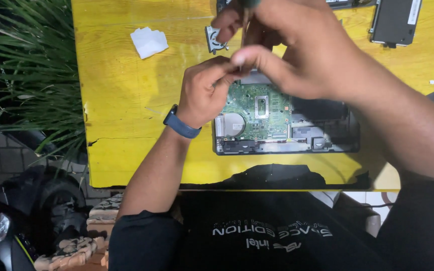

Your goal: Reinstalling a motherboard into a laptop chassis by cleaning the area, aligning the board, and securing it with screws.

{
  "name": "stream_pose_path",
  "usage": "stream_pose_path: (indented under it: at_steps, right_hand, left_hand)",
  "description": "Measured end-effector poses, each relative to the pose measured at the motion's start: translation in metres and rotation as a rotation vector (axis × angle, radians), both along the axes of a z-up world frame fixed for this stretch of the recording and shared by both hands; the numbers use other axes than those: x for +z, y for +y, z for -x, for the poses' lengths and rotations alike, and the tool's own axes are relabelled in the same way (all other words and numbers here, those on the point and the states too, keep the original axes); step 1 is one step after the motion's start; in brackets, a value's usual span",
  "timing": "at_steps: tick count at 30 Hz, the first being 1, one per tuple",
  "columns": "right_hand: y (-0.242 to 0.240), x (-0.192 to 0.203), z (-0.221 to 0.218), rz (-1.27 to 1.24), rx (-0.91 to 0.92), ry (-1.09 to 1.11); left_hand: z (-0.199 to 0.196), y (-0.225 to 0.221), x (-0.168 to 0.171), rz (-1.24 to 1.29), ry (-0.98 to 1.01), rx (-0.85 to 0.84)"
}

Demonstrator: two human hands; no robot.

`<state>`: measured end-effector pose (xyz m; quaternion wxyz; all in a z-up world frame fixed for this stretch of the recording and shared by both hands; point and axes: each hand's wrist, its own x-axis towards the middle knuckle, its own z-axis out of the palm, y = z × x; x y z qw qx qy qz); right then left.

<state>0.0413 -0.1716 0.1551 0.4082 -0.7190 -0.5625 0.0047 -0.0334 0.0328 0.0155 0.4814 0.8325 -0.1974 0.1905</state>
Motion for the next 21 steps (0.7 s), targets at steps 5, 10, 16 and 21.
stream_pose_path:
  at_steps: [5,10,16,21]
  right_hand:
    - [-0.001,-0.011,-0.004,0.004,-0.107,0.086]
    - [0.005,0.001,-0.001,-0.042,-0.02,0.028]
    - [0.002,-0.013,-0.004,-0.028,-0.106,0.064]
    - [0.009,-0.001,0.001,-0.03,-0.072,0.18]
  left_hand:
    - [-0.001,-0.004,0.026,0.019,0.039,-0.091]
    - [0.0,-0.004,0.027,-0.025,-0.044,-0.005]
    - [0.001,-0.003,0.036,0.021,0.046,-0.105]
    - [-0.001,-0.007,0.039,0.004,-0.075,0.03]
